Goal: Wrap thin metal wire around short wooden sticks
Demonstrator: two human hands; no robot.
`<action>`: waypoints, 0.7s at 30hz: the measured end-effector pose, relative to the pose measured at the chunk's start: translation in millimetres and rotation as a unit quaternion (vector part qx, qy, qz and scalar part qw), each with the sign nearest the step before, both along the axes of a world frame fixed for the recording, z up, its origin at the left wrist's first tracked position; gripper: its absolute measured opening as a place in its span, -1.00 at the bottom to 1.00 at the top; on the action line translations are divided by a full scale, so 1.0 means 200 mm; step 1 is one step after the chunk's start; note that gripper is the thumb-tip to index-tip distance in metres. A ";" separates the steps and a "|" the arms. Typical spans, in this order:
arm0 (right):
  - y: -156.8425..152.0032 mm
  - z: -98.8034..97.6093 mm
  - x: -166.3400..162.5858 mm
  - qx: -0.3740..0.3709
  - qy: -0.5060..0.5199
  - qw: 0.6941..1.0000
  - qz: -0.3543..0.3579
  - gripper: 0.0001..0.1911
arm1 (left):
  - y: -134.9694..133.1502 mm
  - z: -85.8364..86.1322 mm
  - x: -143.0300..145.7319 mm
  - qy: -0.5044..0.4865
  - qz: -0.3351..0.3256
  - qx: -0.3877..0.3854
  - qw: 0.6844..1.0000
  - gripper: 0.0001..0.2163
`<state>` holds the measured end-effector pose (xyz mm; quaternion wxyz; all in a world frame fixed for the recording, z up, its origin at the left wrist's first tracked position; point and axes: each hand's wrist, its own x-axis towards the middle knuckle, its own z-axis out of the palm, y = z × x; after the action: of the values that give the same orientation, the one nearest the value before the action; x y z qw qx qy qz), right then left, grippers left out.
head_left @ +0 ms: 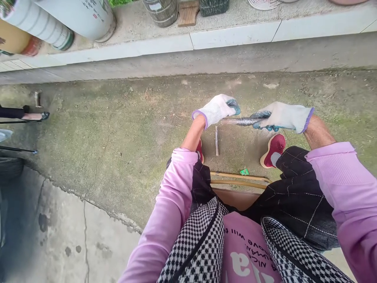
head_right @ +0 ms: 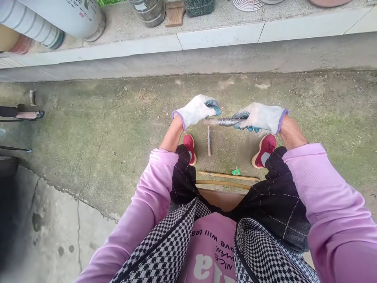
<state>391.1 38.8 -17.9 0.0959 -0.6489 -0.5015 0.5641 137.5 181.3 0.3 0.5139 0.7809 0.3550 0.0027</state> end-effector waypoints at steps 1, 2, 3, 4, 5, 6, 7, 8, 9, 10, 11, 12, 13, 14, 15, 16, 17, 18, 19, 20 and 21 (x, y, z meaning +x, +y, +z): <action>-0.01 0.02 0.00 -0.010 0.023 1.000 -0.011 -0.52 | 0.01 -0.01 0.00 -0.006 0.003 -0.015 1.000 -0.78; -0.02 0.05 0.01 -0.017 0.045 0.999 -0.025 -0.50 | 0.01 -0.01 0.00 -0.019 0.007 -0.029 0.999 -0.83; -0.03 0.09 0.01 -0.020 0.067 0.997 -0.041 -0.47 | 0.02 -0.01 0.00 -0.037 0.013 -0.042 0.998 -0.89; -0.04 0.13 0.01 -0.020 0.092 0.994 -0.056 -0.44 | 0.03 -0.01 0.00 -0.058 0.018 -0.054 0.997 -0.94; -0.04 0.16 0.01 -0.017 0.117 0.991 -0.069 -0.39 | 0.03 0.00 0.00 -0.080 0.022 -0.068 0.994 -0.94; -0.05 0.19 0.01 -0.015 0.141 0.987 -0.080 -0.34 | 0.04 0.01 0.00 -0.099 0.027 -0.084 0.991 -0.90; -0.05 0.22 0.01 -0.011 0.160 0.983 -0.091 -0.31 | 0.04 0.02 0.00 -0.113 0.030 -0.103 0.988 -0.86; -0.05 0.23 0.01 -0.007 0.176 0.979 -0.101 -0.30 | 0.04 0.03 0.01 -0.121 0.035 -0.121 0.985 -0.84; -0.04 0.24 0.00 -0.003 0.186 0.976 -0.112 -0.30 | 0.03 0.03 0.01 -0.123 0.043 -0.139 0.982 -0.85; -0.04 0.24 0.00 0.002 0.193 0.973 -0.124 -0.31 | 0.02 0.04 0.02 -0.117 0.057 -0.151 0.980 -0.89; -0.03 0.23 -0.01 0.007 0.196 0.971 -0.136 -0.32 | 0.01 0.05 0.03 -0.107 0.072 -0.157 0.979 -0.91; -0.02 0.22 -0.02 0.013 0.197 0.969 -0.148 -0.34 | -0.01 0.05 0.04 -0.095 0.089 -0.158 0.979 -0.86; -0.01 0.21 -0.04 0.021 0.196 0.967 -0.161 -0.35 | -0.03 0.05 0.05 -0.077 0.099 -0.153 0.980 -0.78; 0.01 0.20 -0.05 0.031 0.192 0.966 -0.173 -0.36 | -0.05 0.05 0.05 -0.072 0.101 -0.147 0.981 -0.72; 0.02 0.19 -0.06 0.043 0.184 0.965 -0.184 -0.38 | -0.07 0.05 0.05 -0.069 0.099 -0.147 0.982 -0.71; 0.03 0.19 -0.08 0.055 0.172 0.964 -0.192 -0.40 | -0.08 0.04 0.05 -0.065 0.096 -0.149 0.982 -0.71; 0.04 0.18 -0.09 0.066 0.159 0.965 -0.199 -0.43 | -0.10 0.03 0.04 -0.064 0.095 -0.155 0.981 -0.71; 0.04 0.19 -0.11 0.072 0.149 0.965 -0.204 -0.45 | -0.11 0.02 0.03 -0.059 0.103 -0.157 0.980 -0.69; 0.05 0.19 -0.13 0.073 0.144 0.965 -0.207 -0.47 | -0.12 0.01 0.03 -0.055 0.111 -0.162 0.979 -0.68; 0.06 0.20 -0.14 0.069 0.145 0.964 -0.212 -0.48 | -0.13 0.01 0.02 -0.051 0.124 -0.164 0.977 -0.67; 0.06 0.20 -0.16 0.063 0.153 0.962 -0.218 -0.47 | -0.14 0.01 0.02 -0.051 0.137 -0.167 0.975 -0.66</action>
<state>358.9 51.3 22.7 0.3325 -0.6415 -0.3613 0.5894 140.7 154.2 2.0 0.6490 0.6268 0.4277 0.0540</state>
